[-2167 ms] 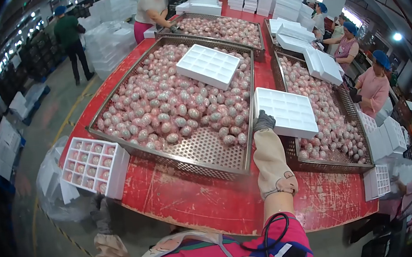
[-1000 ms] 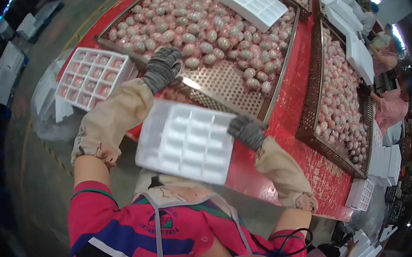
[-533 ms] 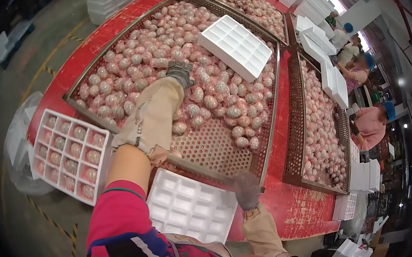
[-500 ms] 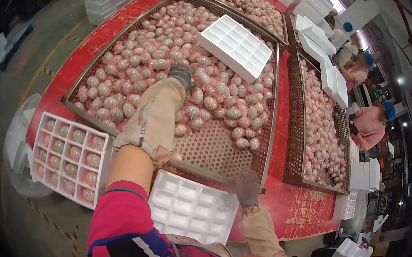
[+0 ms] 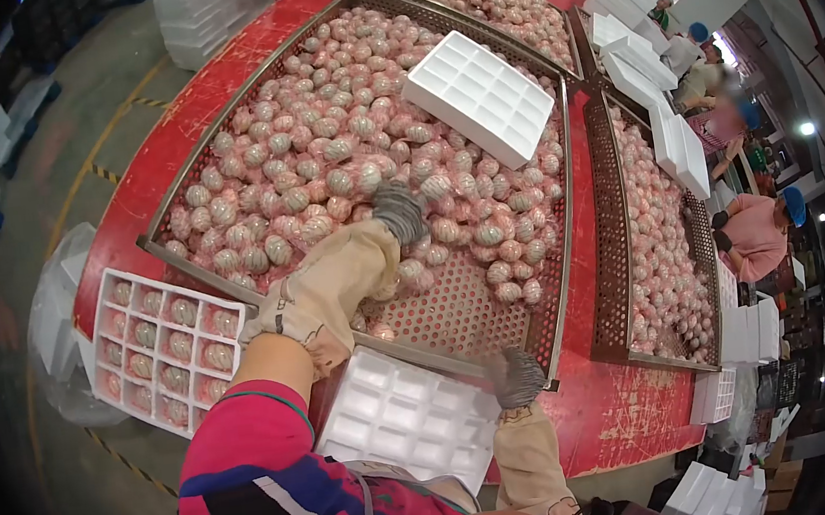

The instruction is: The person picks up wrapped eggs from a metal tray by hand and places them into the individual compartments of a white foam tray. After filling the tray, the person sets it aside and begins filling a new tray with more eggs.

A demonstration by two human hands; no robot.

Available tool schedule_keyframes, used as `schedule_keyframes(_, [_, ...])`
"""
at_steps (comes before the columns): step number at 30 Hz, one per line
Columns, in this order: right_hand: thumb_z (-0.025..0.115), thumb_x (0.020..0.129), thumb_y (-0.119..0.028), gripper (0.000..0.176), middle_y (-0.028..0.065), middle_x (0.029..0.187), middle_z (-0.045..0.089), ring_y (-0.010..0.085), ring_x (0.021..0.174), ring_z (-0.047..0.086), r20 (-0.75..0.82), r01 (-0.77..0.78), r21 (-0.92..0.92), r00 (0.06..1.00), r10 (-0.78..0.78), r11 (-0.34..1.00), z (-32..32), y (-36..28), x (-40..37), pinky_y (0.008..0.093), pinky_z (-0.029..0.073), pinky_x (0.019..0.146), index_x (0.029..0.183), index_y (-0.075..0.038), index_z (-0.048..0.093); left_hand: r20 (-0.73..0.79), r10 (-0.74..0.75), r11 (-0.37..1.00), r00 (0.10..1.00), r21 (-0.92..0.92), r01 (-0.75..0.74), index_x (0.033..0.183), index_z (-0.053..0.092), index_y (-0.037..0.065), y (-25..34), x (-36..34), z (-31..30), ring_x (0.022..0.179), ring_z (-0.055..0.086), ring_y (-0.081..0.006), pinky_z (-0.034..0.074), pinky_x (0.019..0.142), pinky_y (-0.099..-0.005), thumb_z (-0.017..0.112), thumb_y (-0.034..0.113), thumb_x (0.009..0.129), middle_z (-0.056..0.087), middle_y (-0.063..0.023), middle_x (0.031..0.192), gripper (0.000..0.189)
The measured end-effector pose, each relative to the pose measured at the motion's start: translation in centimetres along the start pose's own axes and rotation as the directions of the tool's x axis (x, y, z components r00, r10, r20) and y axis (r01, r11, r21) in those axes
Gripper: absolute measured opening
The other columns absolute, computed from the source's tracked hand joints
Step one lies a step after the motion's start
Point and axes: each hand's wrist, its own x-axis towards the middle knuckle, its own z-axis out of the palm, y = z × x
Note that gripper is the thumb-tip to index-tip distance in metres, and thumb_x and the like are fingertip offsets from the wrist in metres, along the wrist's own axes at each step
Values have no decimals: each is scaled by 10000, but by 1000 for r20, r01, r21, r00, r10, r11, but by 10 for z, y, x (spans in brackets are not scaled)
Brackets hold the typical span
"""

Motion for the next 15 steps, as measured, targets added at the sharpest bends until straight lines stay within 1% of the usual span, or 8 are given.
schedule_keyframes(1, [611,772,-250,251,128,765,641,313,696,615,7,-13,-21,1000,13,1000,0,0,-1,435,497,645,941,-66,631,1,0,1000,1000,0,0,1109,632,127,8,-11,-7,1066,552,-287,413,891,-457,568,558,734,599,-130,1125,575])
schedule_keyframes(3, [604,774,-258,252,128,769,641,316,701,616,13,-25,-39,1000,25,999,1,0,-3,439,496,648,939,-69,633,224,101,987,969,-148,-68,999,693,173,31,-38,-27,977,612,-290,433,849,-455,566,518,750,662,-115,983,444])
schedule_keyframes(5, [571,785,-291,260,130,782,642,320,711,615,40,-79,-27,996,80,996,2,0,-5,446,494,652,925,-82,638,147,252,951,956,-221,-217,1017,691,173,58,-53,21,949,621,-310,455,827,-458,506,502,810,660,-129,1002,431])
schedule_keyframes(6, [571,785,-291,260,130,782,642,320,711,615,35,-82,-31,996,83,996,1,1,-6,446,494,652,925,-82,638,143,257,950,956,-221,-222,1017,691,173,68,-63,25,949,621,-310,455,827,-458,506,502,810,660,-129,1002,431])
schedule_keyframes(8, [527,797,-339,297,129,780,641,323,729,616,24,-25,-71,999,27,997,-1,0,-5,451,494,655,917,-94,644,360,389,887,848,-396,-238,1020,679,125,86,-71,28,970,608,-320,445,856,-465,451,515,845,652,-148,1022,484])
schedule_keyframes(11, [500,800,-365,329,132,784,642,326,753,615,76,-137,-38,987,139,990,-9,-6,-3,457,491,670,931,-98,641,370,449,862,814,-419,-285,1033,668,103,101,-67,51,984,596,-332,433,874,-474,425,520,861,640,-158,1052,513])
schedule_keyframes(13, [500,800,-365,330,132,785,643,326,760,615,84,-142,-67,985,148,988,-14,-8,-1,460,490,677,938,-99,638,348,428,872,834,-401,-280,1012,673,100,102,-81,13,976,591,-347,440,860,-461,464,566,830,641,-170,1030,542])
schedule_keyframes(15, [500,801,-365,330,131,785,645,327,766,614,108,-152,-89,981,161,984,-17,-9,-4,463,489,685,945,-100,635,472,455,882,755,-357,-308,1017,661,78,107,-78,19,976,591,-341,450,831,-462,546,617,758,637,-177,1020,609])
